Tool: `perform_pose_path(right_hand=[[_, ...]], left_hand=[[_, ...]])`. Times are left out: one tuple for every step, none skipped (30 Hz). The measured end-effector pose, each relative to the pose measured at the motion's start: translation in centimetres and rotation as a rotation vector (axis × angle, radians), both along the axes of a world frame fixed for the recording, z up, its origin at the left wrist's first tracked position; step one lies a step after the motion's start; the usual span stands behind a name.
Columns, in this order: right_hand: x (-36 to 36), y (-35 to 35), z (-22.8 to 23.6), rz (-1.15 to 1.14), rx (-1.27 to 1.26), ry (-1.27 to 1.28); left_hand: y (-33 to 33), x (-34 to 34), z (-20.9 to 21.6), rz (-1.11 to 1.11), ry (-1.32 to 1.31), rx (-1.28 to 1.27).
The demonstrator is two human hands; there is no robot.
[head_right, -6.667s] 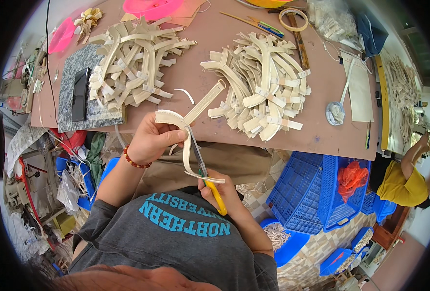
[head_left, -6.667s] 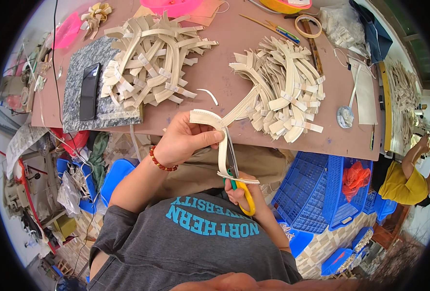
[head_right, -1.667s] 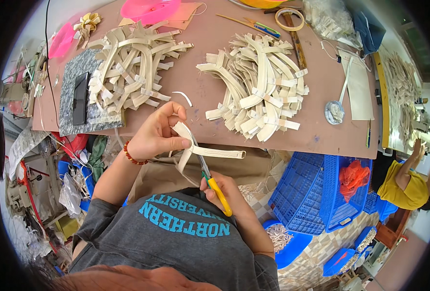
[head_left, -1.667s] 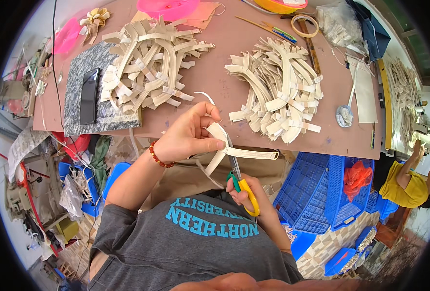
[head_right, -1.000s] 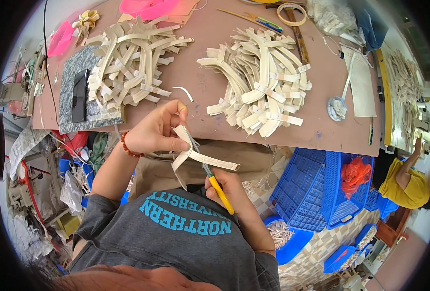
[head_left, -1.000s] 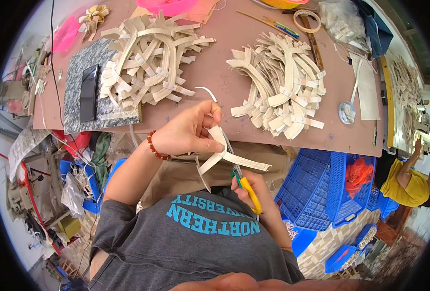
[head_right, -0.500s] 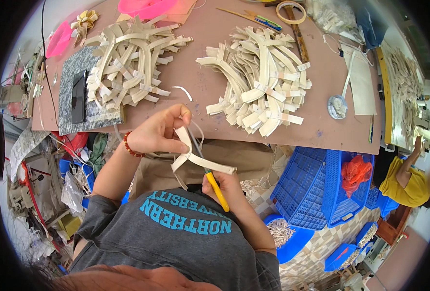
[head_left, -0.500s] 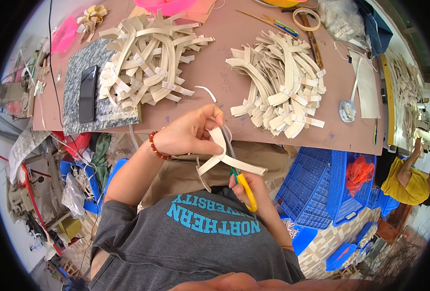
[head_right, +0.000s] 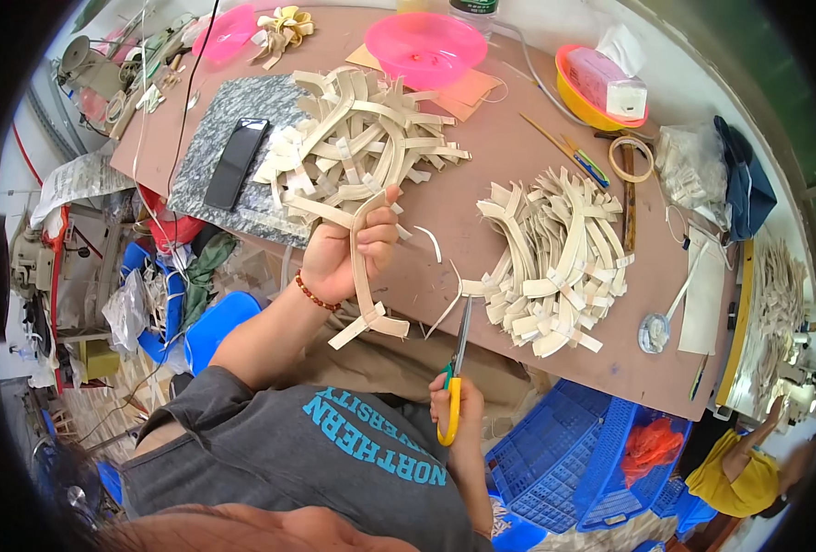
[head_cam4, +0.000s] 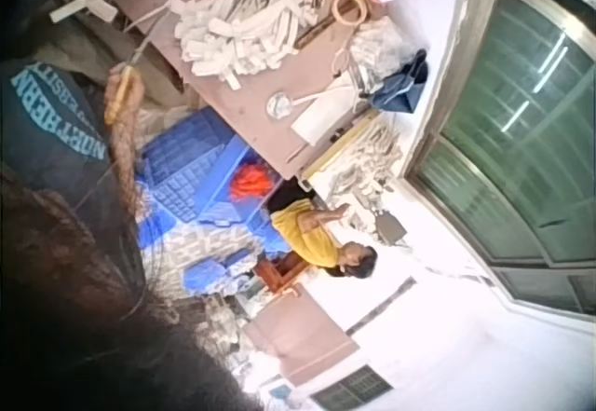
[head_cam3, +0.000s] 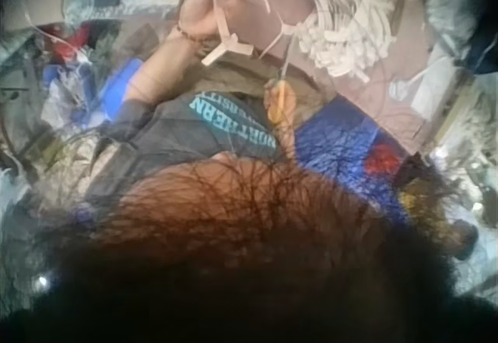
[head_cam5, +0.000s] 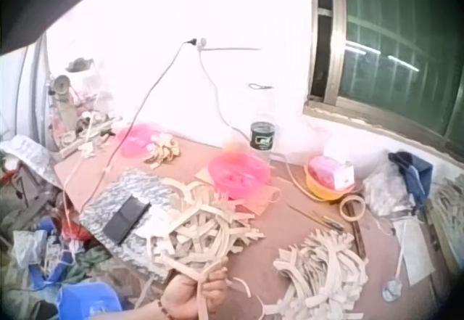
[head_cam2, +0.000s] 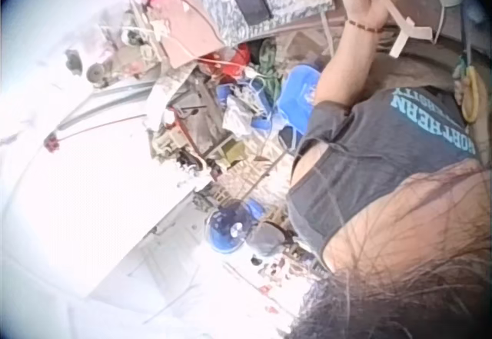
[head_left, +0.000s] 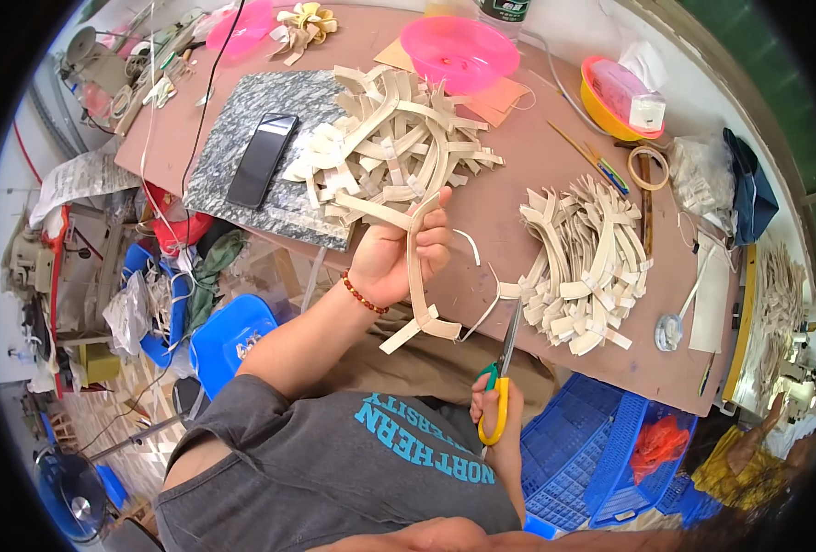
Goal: The person cuts beige fabric strips into smaller pieces using yellow-handled scissors and then folds the cut pieces into a small bundle. The workspace is cluttered with piles of fabric strips and various tools.
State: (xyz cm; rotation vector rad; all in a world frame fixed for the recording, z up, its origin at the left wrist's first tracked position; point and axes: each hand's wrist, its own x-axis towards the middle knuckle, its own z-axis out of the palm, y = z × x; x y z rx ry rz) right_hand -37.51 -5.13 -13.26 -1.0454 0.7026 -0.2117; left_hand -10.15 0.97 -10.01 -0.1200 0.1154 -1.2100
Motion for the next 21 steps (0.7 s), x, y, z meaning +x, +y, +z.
perform_pose_path(right_hand=[[0.0, 0.1, -0.1, -0.010, 0.016, -0.020], [-0.1, 0.1, -0.3, 0.012, -0.018, -0.023], [-0.1, 0.0, -0.5, 0.019, -0.019, -0.023], [-0.2, 0.0, -0.7, 0.025, -0.021, -0.024], [-0.3, 0.1, -0.8, 0.030, -0.022, -0.024], [-0.3, 0.1, -0.8, 0.040, -0.039, -0.009], [-0.2, 0.2, -0.9, 0.051, -0.055, 0.006], [-0.2, 0.2, -0.9, 0.062, -0.071, 0.022], [-0.2, 0.2, -0.8, 0.057, -0.070, 0.037], [-0.2, 0.1, -0.6, 0.053, -0.069, 0.052], [-0.2, 0.1, -0.5, 0.049, -0.067, 0.067], [-0.3, 0.2, -0.8, 0.050, -0.103, 0.071], [-0.4, 0.2, -1.4, 0.051, -0.138, 0.075], [-0.5, 0.2, -1.7, 0.053, -0.173, 0.078], [-0.5, 0.2, -1.7, 0.064, -0.189, 0.104], [-0.4, 0.2, -1.7, 0.076, -0.204, 0.130], [-0.3, 0.2, -1.7, 0.087, -0.219, 0.155], [-0.1, 0.3, -1.4, 0.080, -0.312, 0.149], [0.3, 0.6, -0.8, 0.072, -0.405, 0.142], [0.7, 0.8, -0.1, 0.064, -0.497, 0.136], [1.2, 0.8, 0.5, 0.028, -0.590, 0.134]], left_hand=[[0.0, -0.1, 0.4, 0.017, 0.012, 0.014], [0.1, 0.0, 0.5, 0.025, 0.003, 0.024], [0.2, 0.1, 0.7, 0.032, -0.006, 0.036], [0.3, 0.2, 0.7, 0.037, -0.016, 0.049], [0.3, 0.4, 0.6, 0.039, 0.002, 0.039], [0.3, 0.5, 0.5, 0.040, 0.019, 0.029], [0.3, 0.7, 0.4, 0.043, 0.037, 0.020], [0.4, 0.7, 0.4, 0.053, 0.046, 0.038], [0.4, 0.8, 0.3, 0.060, 0.044, 0.047], [0.4, 0.8, 0.2, 0.067, 0.041, 0.055], [0.5, 0.9, 0.2, 0.075, 0.038, 0.064], [0.5, 0.9, 0.1, 0.079, 0.046, 0.072], [0.5, 0.9, 0.1, 0.084, 0.053, 0.079], [0.6, 0.9, 0.0, 0.089, 0.061, 0.086], [0.6, 1.0, 0.0, 0.093, 0.067, 0.099], [0.7, 1.0, 0.1, 0.098, 0.074, 0.112], [0.8, 1.1, 0.1, 0.103, 0.080, 0.125], [0.7, 1.0, 0.2, 0.107, 0.087, 0.144], [0.6, 0.9, 0.4, 0.110, 0.093, 0.163], [0.5, 0.8, 0.4, 0.112, 0.099, 0.182], [0.4, 0.6, 0.3, 0.119, 0.082, 0.202]])
